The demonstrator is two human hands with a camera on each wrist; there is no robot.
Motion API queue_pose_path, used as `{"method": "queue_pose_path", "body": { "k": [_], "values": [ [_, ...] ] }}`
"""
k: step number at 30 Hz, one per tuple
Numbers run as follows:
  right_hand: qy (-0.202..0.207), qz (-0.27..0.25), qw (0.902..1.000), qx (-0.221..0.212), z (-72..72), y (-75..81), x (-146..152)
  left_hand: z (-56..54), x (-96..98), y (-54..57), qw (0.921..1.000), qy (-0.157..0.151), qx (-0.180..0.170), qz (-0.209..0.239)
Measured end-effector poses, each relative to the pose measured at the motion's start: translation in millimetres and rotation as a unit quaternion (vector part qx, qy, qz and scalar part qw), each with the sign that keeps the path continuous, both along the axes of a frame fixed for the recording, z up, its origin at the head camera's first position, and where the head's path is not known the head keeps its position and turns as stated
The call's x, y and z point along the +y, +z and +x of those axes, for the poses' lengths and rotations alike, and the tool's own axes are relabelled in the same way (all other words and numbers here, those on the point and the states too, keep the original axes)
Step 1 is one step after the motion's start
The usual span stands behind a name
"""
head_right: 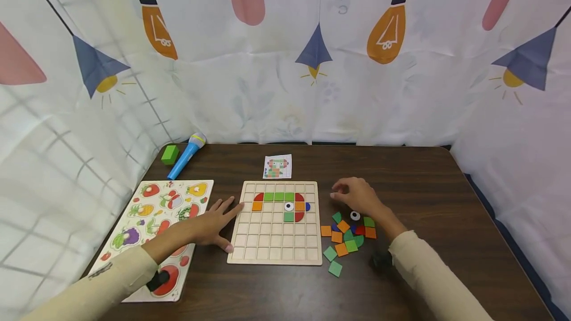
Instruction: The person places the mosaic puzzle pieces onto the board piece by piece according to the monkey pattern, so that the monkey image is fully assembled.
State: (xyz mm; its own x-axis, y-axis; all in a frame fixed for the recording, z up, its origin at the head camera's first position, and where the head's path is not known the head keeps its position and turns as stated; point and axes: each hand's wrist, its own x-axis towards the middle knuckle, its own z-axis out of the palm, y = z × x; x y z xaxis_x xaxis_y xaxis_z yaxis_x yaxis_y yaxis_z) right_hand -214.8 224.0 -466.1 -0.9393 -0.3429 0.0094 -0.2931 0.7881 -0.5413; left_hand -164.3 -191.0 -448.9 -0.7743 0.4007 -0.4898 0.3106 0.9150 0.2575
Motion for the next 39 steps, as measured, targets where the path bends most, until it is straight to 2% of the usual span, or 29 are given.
{"method": "queue_pose_path", "body": {
  "k": [5, 11, 19, 27, 31, 39],
  "values": [
    [-0.035, 0.021, 0.9992, 0.006, 7.3, -5.1, 43.8, 1.3, -2.5, -0.4, 1.0000, 0.001, 0.001, 0.005],
    [-0.071, 0.055, 0.9957, -0.022, 15.8, -8.2, 64.5, 2.1, -4.6, -1.0, 1.0000, 0.001, -0.001, 0.005],
    [-0.081, 0.073, 0.9925, -0.055, 20.4, -11.9, 64.2, 1.8, -4.4, -1.0, 1.0000, -0.005, 0.003, 0.004],
    [-0.086, 0.084, 0.9914, -0.052, 22.8, -13.3, 59.4, 1.2, -3.2, 0.2, 0.9999, -0.008, 0.000, 0.007],
    [-0.081, 0.069, 0.9934, -0.043, 22.8, -14.9, 59.1, 0.4, -3.5, -1.6, 0.9999, -0.010, 0.001, 0.006],
    [-0.036, 0.020, 0.9991, -0.012, 21.5, -17.4, 58.2, -1.4, -1.6, -2.3, 1.0000, -0.006, -0.001, 0.001]
  ]
}}
